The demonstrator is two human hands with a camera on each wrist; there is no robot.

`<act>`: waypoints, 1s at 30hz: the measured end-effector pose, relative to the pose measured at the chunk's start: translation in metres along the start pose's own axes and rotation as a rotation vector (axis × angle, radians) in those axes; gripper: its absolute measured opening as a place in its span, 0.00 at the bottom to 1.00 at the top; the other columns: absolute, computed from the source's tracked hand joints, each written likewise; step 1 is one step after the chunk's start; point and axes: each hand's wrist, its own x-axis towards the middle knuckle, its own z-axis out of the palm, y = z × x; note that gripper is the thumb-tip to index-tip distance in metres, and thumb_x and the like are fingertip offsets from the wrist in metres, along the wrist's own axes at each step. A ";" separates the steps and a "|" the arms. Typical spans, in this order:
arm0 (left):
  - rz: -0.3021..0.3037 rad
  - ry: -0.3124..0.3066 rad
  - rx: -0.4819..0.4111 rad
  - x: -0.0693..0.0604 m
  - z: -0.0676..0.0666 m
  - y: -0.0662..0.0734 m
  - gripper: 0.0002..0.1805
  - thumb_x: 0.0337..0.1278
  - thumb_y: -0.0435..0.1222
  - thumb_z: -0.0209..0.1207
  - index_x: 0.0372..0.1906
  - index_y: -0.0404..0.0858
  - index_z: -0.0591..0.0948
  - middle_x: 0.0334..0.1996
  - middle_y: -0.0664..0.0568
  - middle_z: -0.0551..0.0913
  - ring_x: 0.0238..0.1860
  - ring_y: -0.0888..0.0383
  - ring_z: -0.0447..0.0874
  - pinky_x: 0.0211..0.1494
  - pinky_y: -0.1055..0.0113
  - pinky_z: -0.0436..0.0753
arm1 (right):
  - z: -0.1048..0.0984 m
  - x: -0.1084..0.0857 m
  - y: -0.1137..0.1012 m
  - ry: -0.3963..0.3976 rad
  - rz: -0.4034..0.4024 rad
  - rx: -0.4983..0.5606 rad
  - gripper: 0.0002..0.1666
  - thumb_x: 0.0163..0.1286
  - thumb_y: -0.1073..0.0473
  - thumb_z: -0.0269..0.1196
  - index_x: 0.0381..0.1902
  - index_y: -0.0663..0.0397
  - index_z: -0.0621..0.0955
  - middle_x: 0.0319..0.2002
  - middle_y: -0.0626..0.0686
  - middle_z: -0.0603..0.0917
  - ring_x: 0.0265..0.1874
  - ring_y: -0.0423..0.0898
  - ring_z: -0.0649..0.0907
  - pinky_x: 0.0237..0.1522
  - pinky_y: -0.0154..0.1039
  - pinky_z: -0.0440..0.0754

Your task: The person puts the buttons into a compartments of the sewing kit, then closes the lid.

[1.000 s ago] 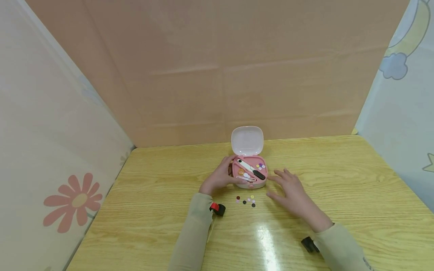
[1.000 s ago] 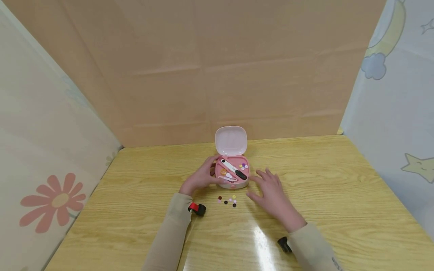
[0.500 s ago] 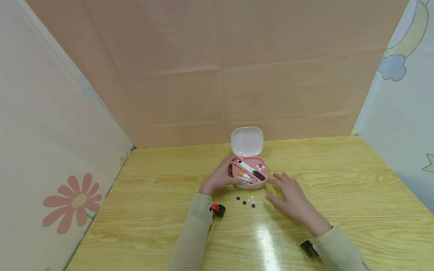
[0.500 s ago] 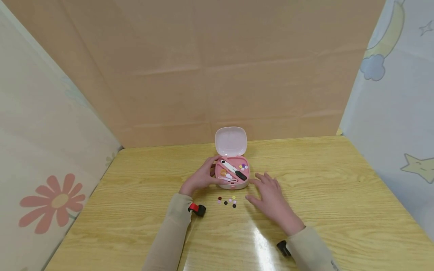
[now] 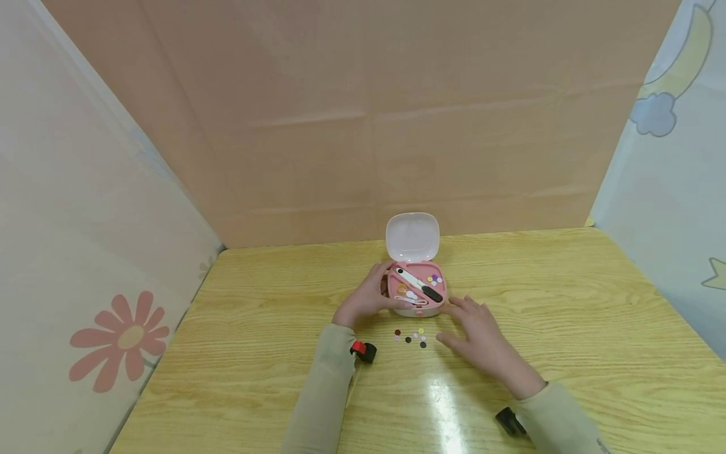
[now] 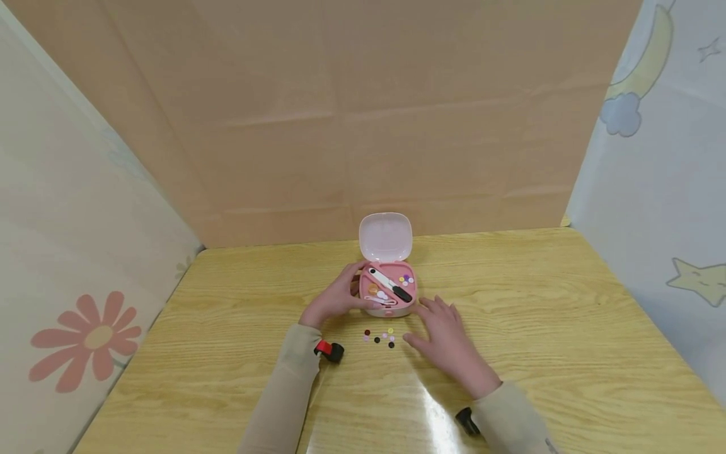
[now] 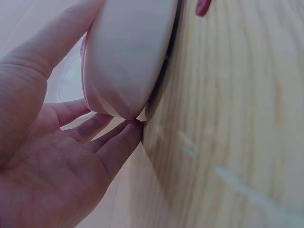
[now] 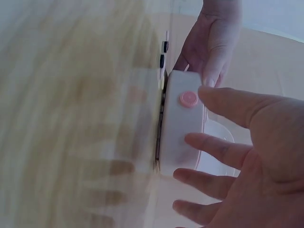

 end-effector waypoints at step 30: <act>0.022 -0.017 -0.024 0.002 -0.001 -0.002 0.53 0.40 0.40 0.76 0.73 0.47 0.58 0.59 0.54 0.62 0.56 0.57 0.70 0.58 0.69 0.73 | 0.014 0.001 -0.010 0.002 0.121 0.151 0.21 0.56 0.59 0.71 0.48 0.60 0.81 0.61 0.74 0.68 0.61 0.76 0.61 0.61 0.71 0.50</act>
